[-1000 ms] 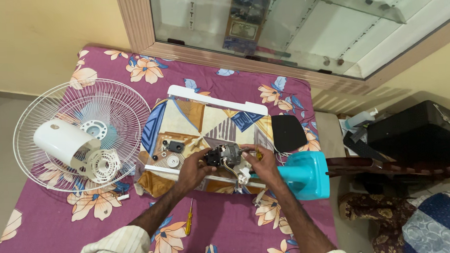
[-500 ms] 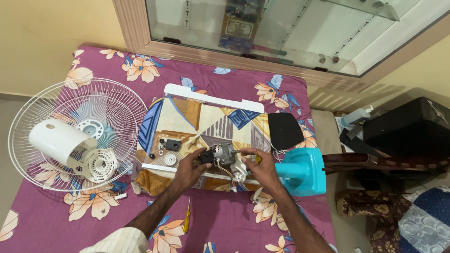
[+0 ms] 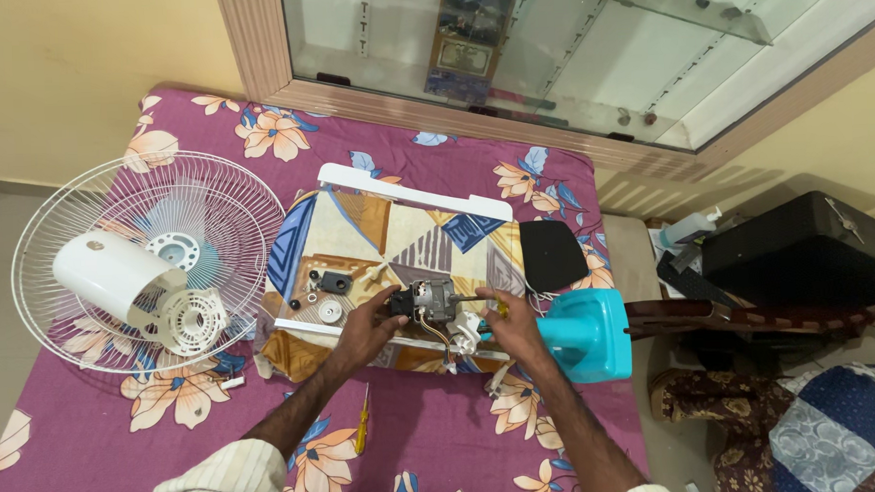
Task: The person works at a table with a disassembled electric fan, handling the teal fan housing and motor assembly. They use a screwdriver to unscrew parts, separate the motor from its mount, and manipulate small components and screws while repositioning the fan parts on the table.
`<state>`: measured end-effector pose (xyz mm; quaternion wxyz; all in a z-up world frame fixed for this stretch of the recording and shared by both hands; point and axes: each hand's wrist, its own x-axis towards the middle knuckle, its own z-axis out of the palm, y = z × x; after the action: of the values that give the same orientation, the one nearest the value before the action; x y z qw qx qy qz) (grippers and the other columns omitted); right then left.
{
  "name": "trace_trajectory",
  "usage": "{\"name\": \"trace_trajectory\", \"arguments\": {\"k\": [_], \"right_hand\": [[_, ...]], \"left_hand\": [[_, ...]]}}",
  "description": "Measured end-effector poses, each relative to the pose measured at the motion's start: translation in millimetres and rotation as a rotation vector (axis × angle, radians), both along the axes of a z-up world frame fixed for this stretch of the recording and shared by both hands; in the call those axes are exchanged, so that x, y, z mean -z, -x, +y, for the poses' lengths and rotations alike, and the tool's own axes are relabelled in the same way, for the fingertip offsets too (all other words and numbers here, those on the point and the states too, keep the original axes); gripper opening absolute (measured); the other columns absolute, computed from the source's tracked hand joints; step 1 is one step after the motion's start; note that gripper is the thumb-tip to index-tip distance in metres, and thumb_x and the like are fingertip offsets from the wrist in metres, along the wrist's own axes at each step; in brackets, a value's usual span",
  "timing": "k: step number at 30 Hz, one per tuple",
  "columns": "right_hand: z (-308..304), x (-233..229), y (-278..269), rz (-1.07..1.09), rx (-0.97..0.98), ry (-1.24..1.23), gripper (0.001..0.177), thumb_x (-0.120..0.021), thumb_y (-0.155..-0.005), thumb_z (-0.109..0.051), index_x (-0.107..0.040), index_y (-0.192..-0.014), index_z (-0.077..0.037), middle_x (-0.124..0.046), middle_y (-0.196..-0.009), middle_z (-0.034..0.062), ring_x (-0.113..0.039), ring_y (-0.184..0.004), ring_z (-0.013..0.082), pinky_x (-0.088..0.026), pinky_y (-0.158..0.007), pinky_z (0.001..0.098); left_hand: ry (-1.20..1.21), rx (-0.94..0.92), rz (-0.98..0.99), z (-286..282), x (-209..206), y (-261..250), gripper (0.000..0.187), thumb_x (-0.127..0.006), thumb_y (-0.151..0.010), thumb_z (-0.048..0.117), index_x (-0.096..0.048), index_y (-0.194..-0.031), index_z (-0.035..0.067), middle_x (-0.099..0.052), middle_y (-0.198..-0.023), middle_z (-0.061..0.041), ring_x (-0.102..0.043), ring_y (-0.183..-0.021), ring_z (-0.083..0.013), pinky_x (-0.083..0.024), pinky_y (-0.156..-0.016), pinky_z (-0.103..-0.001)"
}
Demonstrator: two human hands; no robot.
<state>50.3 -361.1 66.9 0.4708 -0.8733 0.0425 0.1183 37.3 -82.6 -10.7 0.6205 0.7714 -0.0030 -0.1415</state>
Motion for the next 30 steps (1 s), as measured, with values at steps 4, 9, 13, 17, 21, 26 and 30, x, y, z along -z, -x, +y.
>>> {"name": "trace_trajectory", "arguments": {"k": [4, 9, 13, 17, 21, 26, 30], "right_hand": [[4.5, -4.1, 6.3, -0.211, 0.027, 0.094, 0.042, -0.074, -0.086, -0.008, -0.069, -0.127, -0.011, -0.074, -0.102, 0.0143, -0.064, -0.076, 0.0217, -0.056, -0.067, 0.0345], [12.8, -10.8, 29.3, -0.484, 0.007, 0.243, 0.031, -0.075, -0.083, -0.004, -0.072, -0.113, -0.006, -0.072, -0.107, 0.0134, -0.072, -0.103, 0.0313, -0.055, -0.090, 0.0388], [13.4, -13.5, 47.5, -0.579, 0.023, 0.264, 0.039, -0.073, -0.081, -0.001, -0.068, -0.120, -0.004, -0.069, -0.115, 0.0151, -0.069, -0.110, 0.0333, -0.054, -0.094, 0.0406], [4.9, -15.5, 62.4, -0.637, -0.052, 0.284, 0.049, -0.066, -0.076, 0.004, -0.066, -0.124, -0.004, -0.065, -0.127, 0.0155, -0.067, -0.117, 0.0350, -0.055, -0.097, 0.0412], [1.6, -11.5, 71.3, -0.561, -0.085, 0.265, 0.048, -0.068, -0.080, -0.001, -0.063, -0.127, -0.007, -0.062, -0.133, 0.0121, -0.067, -0.118, 0.0318, -0.059, -0.093, 0.0386], [-1.9, -4.6, 68.1, -0.478, -0.093, 0.303, 0.048, -0.070, -0.082, -0.002, -0.065, -0.129, -0.012, -0.059, -0.140, 0.0096, -0.067, -0.121, 0.0322, -0.059, -0.095, 0.0393], [-5.9, -11.2, 56.6, -0.420, -0.181, 0.365, 0.062, -0.079, -0.075, -0.009, -0.061, -0.135, -0.013, -0.057, -0.142, 0.0094, -0.064, -0.123, 0.0357, -0.054, -0.098, 0.0434]], "left_hand": [[-0.049, 0.004, 0.013, 0.3, 2.0, -1.6, 0.067, -0.073, -0.090, 0.024, -0.047, -0.151, 0.018, -0.077, -0.109, -0.016, -0.076, -0.095, -0.0246, -0.061, -0.084, -0.038], [-0.043, -0.010, -0.027, 0.1, 4.8, -1.8, 0.066, -0.076, -0.088, 0.026, -0.051, -0.148, 0.015, -0.078, -0.104, -0.015, -0.076, -0.093, -0.0219, -0.061, -0.082, -0.036], [-0.076, -0.008, 0.014, -0.6, 2.6, -0.1, 0.065, -0.077, -0.088, 0.028, -0.052, -0.146, 0.013, -0.078, -0.096, -0.013, -0.076, -0.087, -0.0218, -0.060, -0.077, -0.037], [-0.105, -0.024, 0.032, -1.9, -1.5, 2.7, 0.065, -0.079, -0.087, 0.029, -0.054, -0.145, 0.012, -0.077, -0.091, -0.014, -0.075, -0.082, -0.0205, -0.059, -0.073, -0.036], [-0.126, -0.015, 0.099, -3.3, -4.4, 0.9, 0.069, -0.076, -0.088, 0.032, -0.050, -0.148, 0.011, -0.079, -0.088, -0.009, -0.075, -0.073, -0.0168, -0.060, -0.067, -0.034], [-0.084, -0.050, 0.087, -5.3, -5.2, 2.7, 0.070, -0.078, -0.087, 0.032, -0.051, -0.147, 0.007, -0.079, -0.086, -0.008, -0.073, -0.069, -0.0130, -0.058, -0.061, -0.030], [-0.071, -0.065, 0.095, -5.0, -7.9, 3.9, 0.069, -0.079, -0.087, 0.030, -0.054, -0.146, 0.006, -0.077, -0.080, -0.009, -0.069, -0.064, -0.0128, -0.053, -0.054, -0.029]]}}
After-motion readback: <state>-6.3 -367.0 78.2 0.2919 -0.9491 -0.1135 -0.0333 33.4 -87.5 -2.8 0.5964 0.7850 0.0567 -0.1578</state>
